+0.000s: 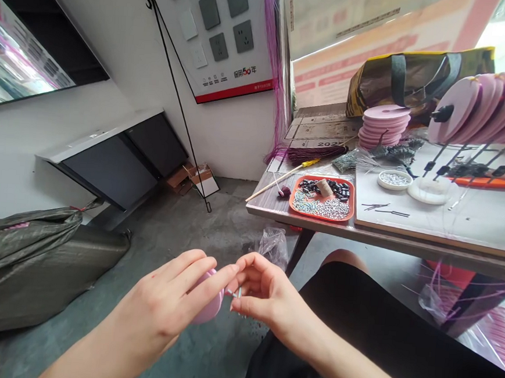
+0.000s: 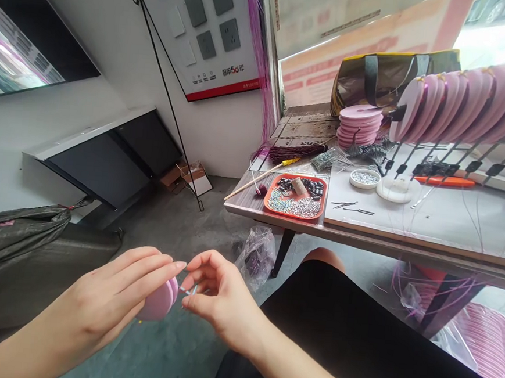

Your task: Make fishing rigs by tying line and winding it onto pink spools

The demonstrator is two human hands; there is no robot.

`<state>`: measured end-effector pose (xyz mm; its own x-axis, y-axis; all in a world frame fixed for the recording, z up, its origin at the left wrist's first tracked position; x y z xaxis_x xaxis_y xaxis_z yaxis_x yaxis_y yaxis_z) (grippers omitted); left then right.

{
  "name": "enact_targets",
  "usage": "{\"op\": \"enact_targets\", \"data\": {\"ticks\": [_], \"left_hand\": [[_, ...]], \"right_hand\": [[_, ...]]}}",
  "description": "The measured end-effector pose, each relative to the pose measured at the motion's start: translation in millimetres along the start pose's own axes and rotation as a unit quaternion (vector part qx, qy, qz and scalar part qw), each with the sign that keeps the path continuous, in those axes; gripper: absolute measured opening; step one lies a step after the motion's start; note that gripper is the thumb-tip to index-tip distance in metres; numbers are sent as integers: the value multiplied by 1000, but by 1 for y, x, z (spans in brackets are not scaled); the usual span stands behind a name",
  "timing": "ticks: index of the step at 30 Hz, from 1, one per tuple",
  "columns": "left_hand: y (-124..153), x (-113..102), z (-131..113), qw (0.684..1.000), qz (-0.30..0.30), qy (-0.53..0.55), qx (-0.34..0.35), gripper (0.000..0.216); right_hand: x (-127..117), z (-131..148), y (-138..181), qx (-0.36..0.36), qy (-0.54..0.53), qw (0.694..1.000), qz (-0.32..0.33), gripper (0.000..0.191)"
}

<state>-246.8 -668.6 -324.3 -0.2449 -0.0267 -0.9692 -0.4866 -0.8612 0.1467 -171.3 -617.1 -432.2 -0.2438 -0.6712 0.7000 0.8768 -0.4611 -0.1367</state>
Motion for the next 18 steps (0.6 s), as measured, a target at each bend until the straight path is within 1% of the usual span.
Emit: {"op": "enact_targets", "data": {"ticks": [3,7,10,14,16,18], "left_hand": [[-2,0,0,1000,2,-1,-6,51],[-6,0,-3,999,3,-23,21,48],[-7,-2,-7,999,-7,-32,37,47],[-9,-2,-10,999,-7,-31,28,46],[-9,-1,-13,999,-11,-37,33,44],[-9,-1,-17,998,-30,-44,44,43]], "right_hand": [[1,1,-1,5,-22,1000,-9,34],[1,1,-3,-7,-43,999,-31,38],[1,0,-4,-16,-52,997,-50,41],[-2,-1,-3,-22,-62,995,-81,38],[-5,-4,-2,-16,-95,990,-104,41],[-8,-9,-2,1,-139,982,-127,46]]}}
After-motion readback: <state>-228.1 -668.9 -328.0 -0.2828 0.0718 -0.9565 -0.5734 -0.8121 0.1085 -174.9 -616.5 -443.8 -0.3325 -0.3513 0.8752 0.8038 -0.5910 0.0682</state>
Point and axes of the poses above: each hand's wrist, its own y-axis away from the middle knuckle, its own x-axis out of the palm, z = x × y, the point moved 6 cm from there along -y, towards the middle knuckle, and after that the axes turned 13 degrees about z, right-handed, at the moved point
